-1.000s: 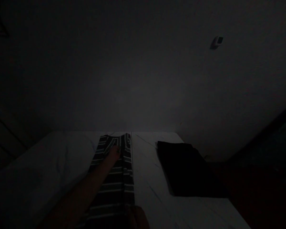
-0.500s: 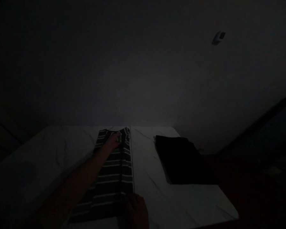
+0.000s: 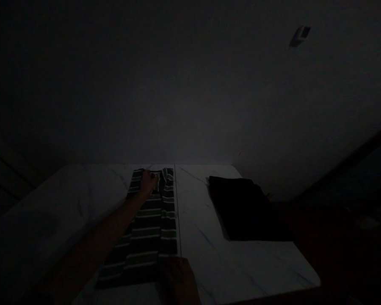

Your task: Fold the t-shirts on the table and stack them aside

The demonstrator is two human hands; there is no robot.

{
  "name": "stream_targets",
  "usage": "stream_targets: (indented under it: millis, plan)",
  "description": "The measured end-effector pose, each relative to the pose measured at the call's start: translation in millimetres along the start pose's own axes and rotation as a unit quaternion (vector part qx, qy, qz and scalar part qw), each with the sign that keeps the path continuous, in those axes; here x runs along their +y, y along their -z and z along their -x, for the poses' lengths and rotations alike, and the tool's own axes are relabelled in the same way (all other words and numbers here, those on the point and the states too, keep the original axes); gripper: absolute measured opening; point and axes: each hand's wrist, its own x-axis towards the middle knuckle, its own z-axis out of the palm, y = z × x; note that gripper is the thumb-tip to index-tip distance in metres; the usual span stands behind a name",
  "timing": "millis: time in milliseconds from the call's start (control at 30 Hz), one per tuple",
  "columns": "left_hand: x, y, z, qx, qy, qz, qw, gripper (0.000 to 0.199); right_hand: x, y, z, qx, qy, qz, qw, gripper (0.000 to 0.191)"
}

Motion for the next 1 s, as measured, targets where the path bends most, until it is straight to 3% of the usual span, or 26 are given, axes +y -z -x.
stream_targets:
  millis: [100, 200, 233, 333, 400, 433, 500, 600, 700, 767, 867, 1000]
  plan:
    - [3.9, 14.6, 33.9, -0.043, -0.069, -0.051, 0.995, 0.047, 6.0, 4.1, 0.4, -0.015, -0.034, -0.06, 0.997, 0.031]
    - [-10.9, 31.3, 97.1, -0.146, -0.144, -0.106, 0.973, 0.036, 36.0, 12.5, -19.3, -0.021, -0.135, -0.125, 0.983, 0.035]
    - [-19.6, 37.0, 121.5, -0.196, -0.214, -0.177, 0.94, 0.039, 52.6, 14.7, -32.9, -0.016, -0.167, -0.143, 0.975, 0.036]
    - [-46.8, 52.6, 184.4, -0.231, -0.337, -0.339, 0.848, 0.057, 115.6, 13.9, -92.8, -0.014, -0.219, -0.175, 0.96, 0.038]
    - [-56.7, 58.6, 200.7, -0.229, -0.36, -0.368, 0.826, 0.063, 159.7, 5.6, -142.2, -0.032, -0.222, -0.16, 0.961, 0.037]
    - [-57.3, 59.5, 197.5, -0.221, -0.355, -0.367, 0.831, 0.063, 179.7, -0.8, -167.4, -0.049, -0.221, -0.147, 0.963, 0.036]
    - [-49.4, 57.3, 167.5, -0.185, -0.312, -0.357, 0.861, 0.06, 212.8, -16.5, -214.9, -0.069, -0.213, -0.127, 0.966, 0.035]
    - [-22.7, 47.0, 83.3, -0.121, -0.206, -0.369, 0.898, 0.048, 244.4, -42.1, -271.7, -0.081, -0.198, -0.116, 0.97, 0.035]
    - [-0.2, 33.3, -0.7, -0.101, -0.126, -0.398, 0.903, 0.037, 261.5, -63.4, -305.9, -0.095, -0.185, -0.116, 0.971, 0.038]
    - [3.1, 24.1, -37.8, -0.102, -0.096, -0.406, 0.903, 0.03, 269.8, -73.9, -316.8, -0.113, -0.169, -0.123, 0.971, 0.038]
    - [-6.9, 13.8, -63.9, -0.117, -0.062, -0.409, 0.903, 0.026, 281.3, -85.1, -320.7, -0.145, -0.144, -0.137, 0.969, 0.037]
    - [-22.2, 9.9, -70.5, -0.134, -0.043, -0.381, 0.914, 0.013, 295.0, -94.2, -317.5, -0.17, -0.124, -0.15, 0.966, 0.038]
